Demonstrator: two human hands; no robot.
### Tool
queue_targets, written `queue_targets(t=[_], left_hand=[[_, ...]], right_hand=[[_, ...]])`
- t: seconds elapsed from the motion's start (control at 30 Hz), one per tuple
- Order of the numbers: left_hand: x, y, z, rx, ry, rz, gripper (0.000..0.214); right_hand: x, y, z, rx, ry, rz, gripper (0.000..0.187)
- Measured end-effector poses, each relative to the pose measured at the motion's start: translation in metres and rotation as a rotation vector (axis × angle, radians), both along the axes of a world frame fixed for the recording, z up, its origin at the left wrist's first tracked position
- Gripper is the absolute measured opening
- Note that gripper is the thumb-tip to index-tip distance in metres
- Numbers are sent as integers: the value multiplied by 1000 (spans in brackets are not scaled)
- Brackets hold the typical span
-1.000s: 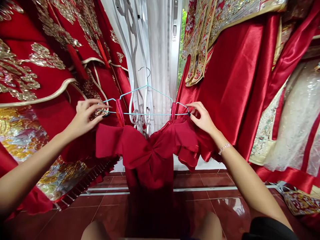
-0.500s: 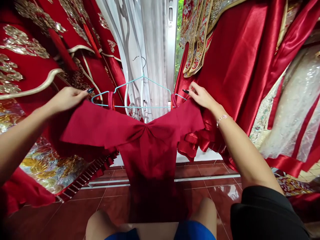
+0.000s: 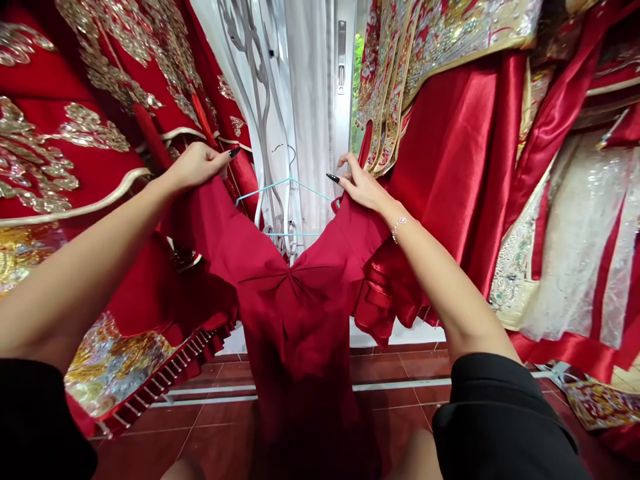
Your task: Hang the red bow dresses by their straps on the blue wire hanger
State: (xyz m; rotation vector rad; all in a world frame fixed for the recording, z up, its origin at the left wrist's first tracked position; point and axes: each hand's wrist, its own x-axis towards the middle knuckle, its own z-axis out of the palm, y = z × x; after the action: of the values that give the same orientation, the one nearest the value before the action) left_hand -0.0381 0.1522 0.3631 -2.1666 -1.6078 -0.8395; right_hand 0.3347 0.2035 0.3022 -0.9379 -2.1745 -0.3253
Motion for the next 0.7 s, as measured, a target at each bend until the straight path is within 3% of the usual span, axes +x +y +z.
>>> queue_targets(t=[0.1,0.23,0.43,0.7], left_hand=[[23,3,1,68,10,2,49],[39,19,-16,55,116,20,48],[21,29,-34,32,149,-113,47],[21,26,-35,-47,84,-94,41]], right_hand=[[-12,-2,4,12,-22,4,54],[-25,-11,-2,14,-156,-27,48],[-19,-21,-3,32,-443,-72,44],[-29,17,14,-40,-319,-21,49]])
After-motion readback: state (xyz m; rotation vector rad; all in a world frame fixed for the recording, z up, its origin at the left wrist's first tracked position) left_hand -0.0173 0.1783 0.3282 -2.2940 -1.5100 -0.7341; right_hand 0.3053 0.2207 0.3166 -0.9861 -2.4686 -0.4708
